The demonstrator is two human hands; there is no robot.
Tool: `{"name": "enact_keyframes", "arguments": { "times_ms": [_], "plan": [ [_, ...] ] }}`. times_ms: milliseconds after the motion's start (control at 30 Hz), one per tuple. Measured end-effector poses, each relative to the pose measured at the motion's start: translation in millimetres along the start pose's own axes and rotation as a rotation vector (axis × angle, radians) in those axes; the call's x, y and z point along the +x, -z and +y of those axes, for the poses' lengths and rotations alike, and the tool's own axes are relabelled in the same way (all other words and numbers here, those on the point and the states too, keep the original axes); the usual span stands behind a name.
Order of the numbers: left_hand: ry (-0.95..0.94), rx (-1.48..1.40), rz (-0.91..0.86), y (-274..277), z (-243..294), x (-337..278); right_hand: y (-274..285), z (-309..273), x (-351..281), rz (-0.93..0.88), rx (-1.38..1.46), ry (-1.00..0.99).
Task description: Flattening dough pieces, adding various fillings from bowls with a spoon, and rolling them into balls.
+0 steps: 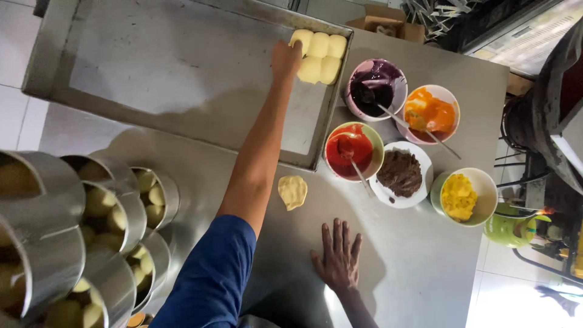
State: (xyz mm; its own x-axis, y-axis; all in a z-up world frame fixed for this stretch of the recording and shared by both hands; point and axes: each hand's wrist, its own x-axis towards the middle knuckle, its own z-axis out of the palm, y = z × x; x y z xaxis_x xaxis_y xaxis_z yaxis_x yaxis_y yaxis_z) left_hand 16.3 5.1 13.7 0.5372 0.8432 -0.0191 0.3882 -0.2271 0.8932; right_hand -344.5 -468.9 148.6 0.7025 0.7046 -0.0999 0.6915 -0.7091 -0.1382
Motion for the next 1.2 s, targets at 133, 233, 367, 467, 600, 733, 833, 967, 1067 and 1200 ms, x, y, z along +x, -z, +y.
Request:
{"name": "enact_keyframes", "arguments": {
  "times_ms": [133,233,367,467,600,733,833,967,1067,1200],
  "plan": [
    [0.168,0.119,-0.087,4,22,12,1,1,-1,0.01,0.004,0.009],
    [0.119,0.204,-0.094,-1,33,19,0,2,1,-0.002,-0.017,0.003],
    [0.001,0.004,0.001,-27,13,39,-2,2,1,0.02,-0.029,0.009],
    [0.18,-0.19,0.04,1,28,23,3,1,1,0.004,-0.008,0.004],
    [0.187,-0.616,0.013,24,17,20,2,1,0,-0.008,-0.003,-0.002],
    [0.142,-0.413,0.174,31,-27,47,-5,5,-1,-0.002,-0.033,0.0],
    [0.13,-0.36,0.29,53,-48,63,0,2,0,0.005,-0.021,-0.003],
    [0.121,-0.355,0.456,108,-18,45,6,0,2,0.017,-0.004,-0.002],
    [0.069,-0.445,0.445,147,15,25,8,-1,2,0.012,-0.007,-0.001],
    [-0.01,-0.519,0.471,171,18,13,4,1,1,0.023,-0.045,0.011]
  ]
}}
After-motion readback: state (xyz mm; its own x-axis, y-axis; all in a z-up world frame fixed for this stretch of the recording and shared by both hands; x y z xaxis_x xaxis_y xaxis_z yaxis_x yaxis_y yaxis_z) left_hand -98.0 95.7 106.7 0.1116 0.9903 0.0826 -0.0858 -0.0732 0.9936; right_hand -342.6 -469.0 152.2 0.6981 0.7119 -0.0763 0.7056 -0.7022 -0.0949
